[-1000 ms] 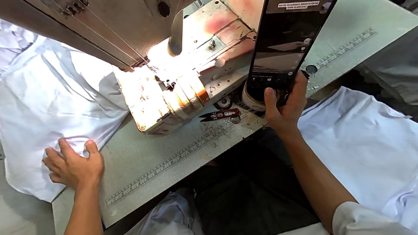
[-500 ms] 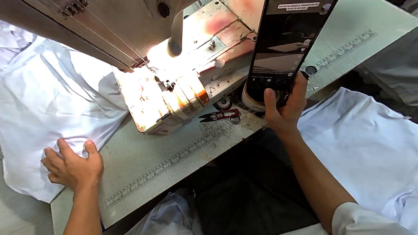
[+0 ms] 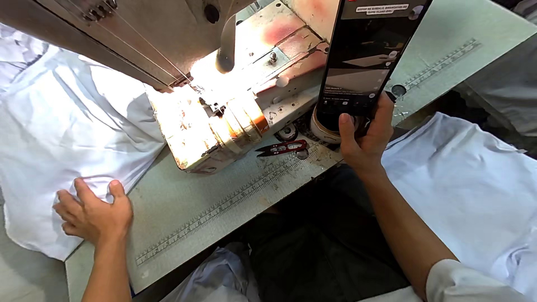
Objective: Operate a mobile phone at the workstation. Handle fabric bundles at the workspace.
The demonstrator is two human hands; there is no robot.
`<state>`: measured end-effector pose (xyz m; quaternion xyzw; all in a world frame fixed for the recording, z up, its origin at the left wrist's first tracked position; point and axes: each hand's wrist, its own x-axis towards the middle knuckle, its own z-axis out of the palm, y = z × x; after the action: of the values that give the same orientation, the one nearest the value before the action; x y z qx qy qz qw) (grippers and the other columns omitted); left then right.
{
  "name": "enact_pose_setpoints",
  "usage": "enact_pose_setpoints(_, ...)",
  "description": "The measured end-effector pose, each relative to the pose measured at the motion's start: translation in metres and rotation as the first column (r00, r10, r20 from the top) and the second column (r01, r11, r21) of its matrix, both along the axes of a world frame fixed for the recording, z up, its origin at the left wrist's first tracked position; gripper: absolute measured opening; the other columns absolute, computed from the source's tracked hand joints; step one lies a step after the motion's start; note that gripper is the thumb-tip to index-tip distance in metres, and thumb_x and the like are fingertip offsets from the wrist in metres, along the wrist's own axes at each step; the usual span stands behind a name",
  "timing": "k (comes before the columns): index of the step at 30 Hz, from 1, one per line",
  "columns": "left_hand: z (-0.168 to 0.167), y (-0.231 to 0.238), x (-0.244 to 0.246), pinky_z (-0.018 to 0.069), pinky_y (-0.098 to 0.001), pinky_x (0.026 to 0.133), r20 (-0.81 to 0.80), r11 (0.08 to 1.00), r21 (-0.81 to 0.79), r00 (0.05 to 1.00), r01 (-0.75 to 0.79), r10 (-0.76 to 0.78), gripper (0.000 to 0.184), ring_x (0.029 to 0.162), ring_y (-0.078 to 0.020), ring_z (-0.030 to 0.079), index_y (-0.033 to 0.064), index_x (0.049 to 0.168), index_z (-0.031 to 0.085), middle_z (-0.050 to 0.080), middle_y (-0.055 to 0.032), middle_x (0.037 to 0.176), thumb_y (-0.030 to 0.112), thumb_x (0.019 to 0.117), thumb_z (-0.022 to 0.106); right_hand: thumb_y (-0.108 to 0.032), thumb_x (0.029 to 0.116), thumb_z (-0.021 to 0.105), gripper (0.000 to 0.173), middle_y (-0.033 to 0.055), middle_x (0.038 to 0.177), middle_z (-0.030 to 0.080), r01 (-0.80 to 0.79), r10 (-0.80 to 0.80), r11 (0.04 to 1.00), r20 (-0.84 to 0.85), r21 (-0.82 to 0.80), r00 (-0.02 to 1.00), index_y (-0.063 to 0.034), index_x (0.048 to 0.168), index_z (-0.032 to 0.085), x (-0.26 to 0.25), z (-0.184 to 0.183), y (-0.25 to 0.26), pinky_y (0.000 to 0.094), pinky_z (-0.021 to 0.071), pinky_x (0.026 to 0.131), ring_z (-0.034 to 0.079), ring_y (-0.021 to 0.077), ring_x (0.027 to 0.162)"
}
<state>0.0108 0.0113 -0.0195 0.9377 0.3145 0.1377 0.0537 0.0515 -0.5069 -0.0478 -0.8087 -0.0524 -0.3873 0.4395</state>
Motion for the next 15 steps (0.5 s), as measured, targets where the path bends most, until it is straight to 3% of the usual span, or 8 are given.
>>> enact_pose_setpoints(15,0.0006,-0.0005,0.0000,0.0149,-0.0745,0.115,0.000,1.000,0.005,1.000,0.003,-0.003,0.078,0.154,-0.0500,0.014,0.0102,0.161,0.032,0.017,-0.0265,0.168,0.059,0.1005,0.042,-0.026,0.1013,0.058,0.059,0.0202,0.123,0.063,-0.015,0.015,1.000,-0.009,0.006,1.000,0.0119,0.142,0.040,-0.0013,0.0027,0.0007,0.0316,0.0558,0.095,0.066,0.0145,0.112)
